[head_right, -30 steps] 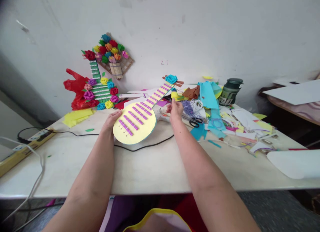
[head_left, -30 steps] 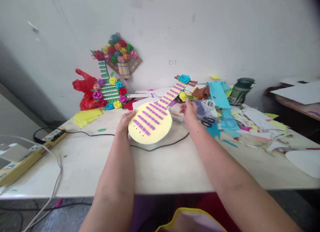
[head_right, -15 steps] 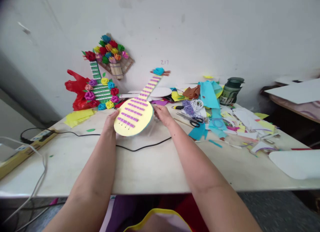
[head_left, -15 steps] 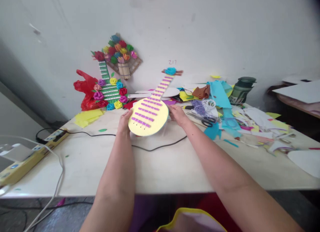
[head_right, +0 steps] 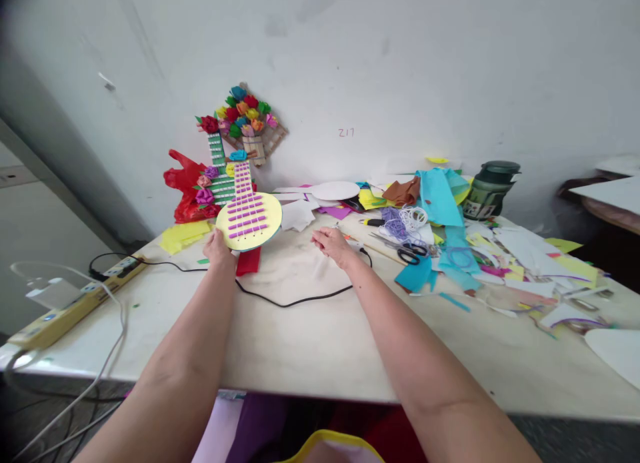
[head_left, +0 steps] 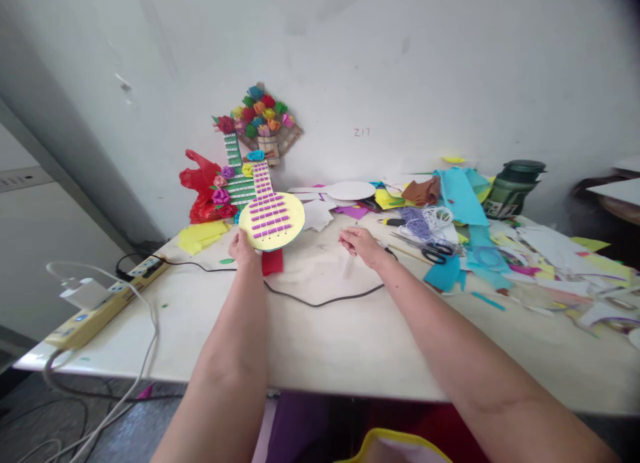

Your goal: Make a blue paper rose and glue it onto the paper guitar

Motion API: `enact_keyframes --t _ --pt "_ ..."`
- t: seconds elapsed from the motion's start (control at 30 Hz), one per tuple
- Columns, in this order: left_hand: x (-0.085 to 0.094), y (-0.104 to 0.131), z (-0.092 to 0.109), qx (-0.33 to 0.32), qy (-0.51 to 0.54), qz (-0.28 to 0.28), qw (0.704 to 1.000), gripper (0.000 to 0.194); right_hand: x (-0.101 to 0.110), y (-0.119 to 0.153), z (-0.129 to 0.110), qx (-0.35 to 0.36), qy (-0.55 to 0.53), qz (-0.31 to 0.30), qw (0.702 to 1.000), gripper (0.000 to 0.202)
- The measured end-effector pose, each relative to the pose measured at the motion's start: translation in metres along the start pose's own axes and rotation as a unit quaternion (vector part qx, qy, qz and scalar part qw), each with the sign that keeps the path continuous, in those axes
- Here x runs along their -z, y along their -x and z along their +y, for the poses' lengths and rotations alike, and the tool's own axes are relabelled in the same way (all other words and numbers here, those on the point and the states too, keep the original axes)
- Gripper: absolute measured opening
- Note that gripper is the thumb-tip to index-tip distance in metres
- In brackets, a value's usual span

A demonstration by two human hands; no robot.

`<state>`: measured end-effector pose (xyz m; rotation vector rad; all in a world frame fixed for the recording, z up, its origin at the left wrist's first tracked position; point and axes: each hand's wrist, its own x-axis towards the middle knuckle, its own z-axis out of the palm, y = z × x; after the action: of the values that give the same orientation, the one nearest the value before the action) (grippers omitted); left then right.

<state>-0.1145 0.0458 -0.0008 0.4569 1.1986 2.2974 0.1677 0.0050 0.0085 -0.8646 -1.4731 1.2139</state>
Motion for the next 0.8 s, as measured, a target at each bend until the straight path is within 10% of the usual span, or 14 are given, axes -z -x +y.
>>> enact_keyframes --t 0.37,0.57,0.8 --pt "-0.012 0.020 0.005 0.089 0.001 -0.045 0.995 0.032 -0.065 -0.021 0.005 -0.077 0.119 -0.040 0.989 0.008" --pt "-0.018 0.021 0.005 0.080 0.017 -0.088 0.993 0.031 -0.110 -0.028 0.002 0.103 0.454 -0.199 0.863 0.030" --pt "-0.016 0.009 0.007 0.077 0.031 -0.038 0.996 0.034 -0.144 -0.026 -0.010 0.099 0.574 -0.280 0.763 0.019"
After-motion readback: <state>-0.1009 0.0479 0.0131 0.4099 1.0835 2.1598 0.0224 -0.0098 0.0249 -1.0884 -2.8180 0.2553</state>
